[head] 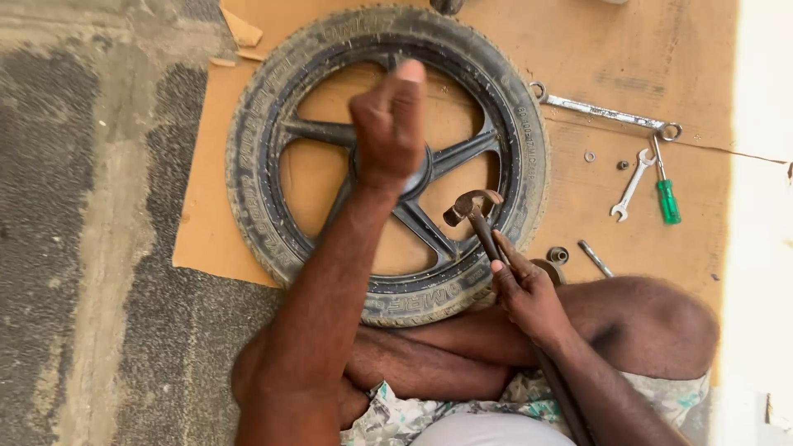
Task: The person sits on the ground with a scooter wheel and hammers a metal rod against a bolt in the wheel hub to drive it out, repeatedly repositioning the rod and striking it with a hammer, then lifts the loosened bolt from the hub by hand.
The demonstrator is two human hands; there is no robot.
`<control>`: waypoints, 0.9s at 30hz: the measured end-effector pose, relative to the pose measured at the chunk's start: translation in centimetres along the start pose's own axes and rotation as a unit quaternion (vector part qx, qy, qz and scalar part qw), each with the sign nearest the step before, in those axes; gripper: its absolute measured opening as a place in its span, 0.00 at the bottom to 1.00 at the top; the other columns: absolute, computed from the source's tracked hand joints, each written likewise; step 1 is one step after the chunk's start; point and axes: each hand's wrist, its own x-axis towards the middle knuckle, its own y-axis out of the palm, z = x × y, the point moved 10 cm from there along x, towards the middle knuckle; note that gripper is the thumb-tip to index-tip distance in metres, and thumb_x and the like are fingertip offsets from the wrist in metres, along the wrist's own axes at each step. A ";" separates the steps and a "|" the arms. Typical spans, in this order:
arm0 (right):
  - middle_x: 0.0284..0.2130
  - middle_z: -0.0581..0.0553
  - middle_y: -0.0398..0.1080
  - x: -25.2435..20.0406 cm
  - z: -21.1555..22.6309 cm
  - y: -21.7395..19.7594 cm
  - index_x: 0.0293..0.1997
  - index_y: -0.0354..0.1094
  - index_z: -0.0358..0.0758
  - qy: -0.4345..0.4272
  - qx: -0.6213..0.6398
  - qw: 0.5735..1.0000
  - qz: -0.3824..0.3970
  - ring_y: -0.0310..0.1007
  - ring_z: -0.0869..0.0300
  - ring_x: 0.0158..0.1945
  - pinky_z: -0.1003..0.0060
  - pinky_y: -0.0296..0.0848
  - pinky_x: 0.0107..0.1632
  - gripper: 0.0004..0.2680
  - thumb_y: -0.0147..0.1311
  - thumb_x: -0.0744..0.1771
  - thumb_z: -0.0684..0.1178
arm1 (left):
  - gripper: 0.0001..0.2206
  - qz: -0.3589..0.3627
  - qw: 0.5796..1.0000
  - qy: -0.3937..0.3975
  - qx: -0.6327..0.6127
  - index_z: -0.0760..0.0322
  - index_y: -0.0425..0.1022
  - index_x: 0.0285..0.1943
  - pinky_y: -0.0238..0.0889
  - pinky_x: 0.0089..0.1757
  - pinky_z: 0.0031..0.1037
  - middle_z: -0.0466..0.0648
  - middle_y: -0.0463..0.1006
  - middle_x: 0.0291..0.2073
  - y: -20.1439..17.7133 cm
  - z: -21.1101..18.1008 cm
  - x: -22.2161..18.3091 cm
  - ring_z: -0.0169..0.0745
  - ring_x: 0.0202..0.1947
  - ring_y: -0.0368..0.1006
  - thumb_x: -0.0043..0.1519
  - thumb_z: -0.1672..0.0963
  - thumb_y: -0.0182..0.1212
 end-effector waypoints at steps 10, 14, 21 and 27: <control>0.31 0.48 0.68 -6.5 17.5 0.8 0.78 0.49 0.45 -0.294 -0.236 0.925 -0.050 0.64 0.68 0.29 0.70 0.67 0.32 0.23 0.50 0.71 0.44 | 0.15 0.115 0.988 -0.092 -0.048 0.66 0.69 0.29 0.52 0.25 0.26 0.38 0.67 0.20 0.7 1.8 -2.1 0.25 0.22 0.61 0.67 0.55 0.65; 0.33 0.46 0.73 -8.4 25.0 2.9 0.76 0.52 0.47 -0.382 -0.334 0.861 -0.035 0.71 0.66 0.23 0.69 0.71 0.25 0.22 0.52 0.71 0.40 | 0.09 0.155 0.983 -0.078 -0.058 0.68 0.73 0.33 0.58 0.27 0.28 0.39 0.72 0.22 3.4 2.4 -2.0 0.25 0.24 0.64 0.65 0.57 0.63; 0.33 0.42 0.73 -6.9 28.9 5.5 0.77 0.51 0.45 -0.445 -0.437 0.782 0.008 0.74 0.55 0.28 0.62 0.76 0.31 0.25 0.53 0.69 0.38 | 0.15 0.138 0.986 -0.096 -0.005 0.70 0.70 0.26 0.58 0.27 0.32 0.48 0.70 0.17 3.1 5.0 -1.2 0.31 0.20 0.64 0.65 0.56 0.62; 0.51 0.29 0.72 -10.4 30.6 5.8 0.78 0.47 0.48 -0.614 -0.399 0.679 -0.053 0.79 0.46 0.47 0.58 0.77 0.47 0.19 0.49 0.77 0.42 | 0.11 0.106 0.994 -0.007 -0.018 0.72 0.68 0.33 0.62 0.30 0.40 0.57 0.69 0.23 2.7 1.4 -0.2 0.51 0.25 0.66 0.67 0.58 0.58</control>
